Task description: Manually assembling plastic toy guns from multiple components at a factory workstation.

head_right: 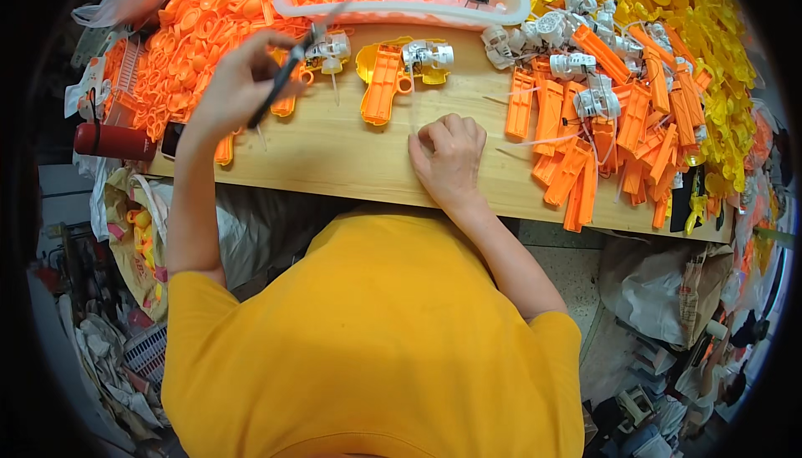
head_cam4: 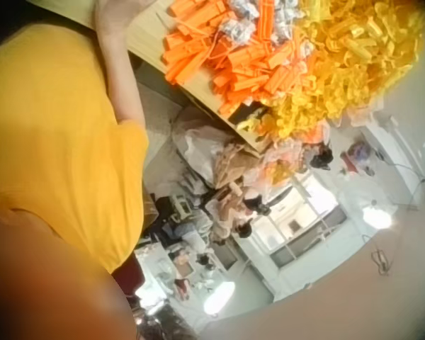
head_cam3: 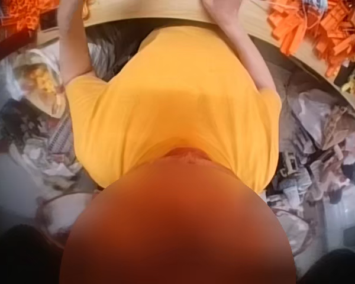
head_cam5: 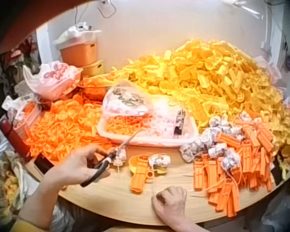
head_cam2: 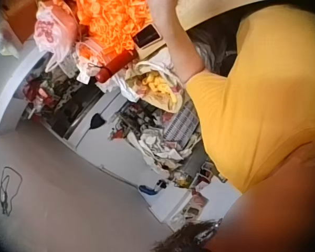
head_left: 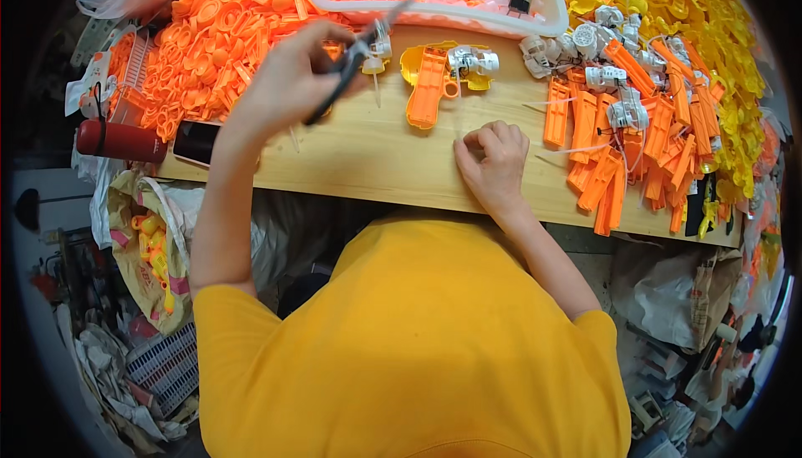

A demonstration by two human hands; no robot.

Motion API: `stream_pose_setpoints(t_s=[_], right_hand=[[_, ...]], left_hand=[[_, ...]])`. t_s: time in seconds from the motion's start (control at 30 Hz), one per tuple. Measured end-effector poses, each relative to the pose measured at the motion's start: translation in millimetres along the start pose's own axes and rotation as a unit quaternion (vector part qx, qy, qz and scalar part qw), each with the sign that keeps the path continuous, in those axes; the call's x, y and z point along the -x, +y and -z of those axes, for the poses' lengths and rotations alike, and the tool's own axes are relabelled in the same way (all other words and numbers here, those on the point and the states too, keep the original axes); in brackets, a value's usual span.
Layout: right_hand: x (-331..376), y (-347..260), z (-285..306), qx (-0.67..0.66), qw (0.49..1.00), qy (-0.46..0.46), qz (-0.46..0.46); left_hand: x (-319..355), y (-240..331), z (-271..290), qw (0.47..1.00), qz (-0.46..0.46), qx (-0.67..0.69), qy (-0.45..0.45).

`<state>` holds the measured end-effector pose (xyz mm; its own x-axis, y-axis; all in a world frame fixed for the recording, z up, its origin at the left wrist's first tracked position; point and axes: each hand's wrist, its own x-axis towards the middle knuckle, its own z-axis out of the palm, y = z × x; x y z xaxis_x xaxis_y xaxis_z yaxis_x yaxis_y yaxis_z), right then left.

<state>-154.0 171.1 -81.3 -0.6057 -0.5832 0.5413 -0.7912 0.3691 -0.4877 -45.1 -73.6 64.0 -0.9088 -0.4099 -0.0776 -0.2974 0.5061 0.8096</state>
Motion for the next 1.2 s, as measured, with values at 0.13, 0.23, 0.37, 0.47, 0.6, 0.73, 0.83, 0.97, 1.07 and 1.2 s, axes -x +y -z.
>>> stream_pose_setpoints(t_s=[0.13,0.23,0.37,0.47,0.6,0.73,0.83,0.97,1.07,1.2], right_hand=[[12,-6,7,-0.018,1.0,-0.012,0.007],[16,-6,9,-0.027,0.999,-0.02,0.008],[17,-6,8,-0.029,0.999,-0.013,0.017],[17,-6,8,-0.03,0.999,-0.011,0.018],[17,-9,11,-0.021,1.0,-0.017,0.005],[18,-10,9,-0.036,0.999,-0.022,-0.006],[15,-12,12,-0.035,0.999,-0.011,0.002],[-7,-4,37,-0.075,0.968,-0.229,0.072],[-56,0,64,-0.254,0.863,-0.431,-0.07],[-142,31,30,-0.136,0.983,-0.044,0.116]], left_hand=[[66,-26,-38,0.988,0.002,0.085,-0.132],[89,-28,-52,0.968,0.072,0.051,-0.233],[88,-33,-72,0.955,0.107,0.039,-0.274],[86,-34,-83,0.95,0.118,0.062,-0.281],[89,-36,-91,0.966,0.077,0.041,-0.242],[88,-35,-92,0.969,0.064,0.034,-0.238],[84,-38,-85,0.968,0.056,0.025,-0.243],[65,-34,-42,0.938,0.09,0.111,-0.317],[44,-34,-9,0.959,0.026,0.16,-0.232],[-16,-18,26,0.998,-0.004,0.046,-0.038]])
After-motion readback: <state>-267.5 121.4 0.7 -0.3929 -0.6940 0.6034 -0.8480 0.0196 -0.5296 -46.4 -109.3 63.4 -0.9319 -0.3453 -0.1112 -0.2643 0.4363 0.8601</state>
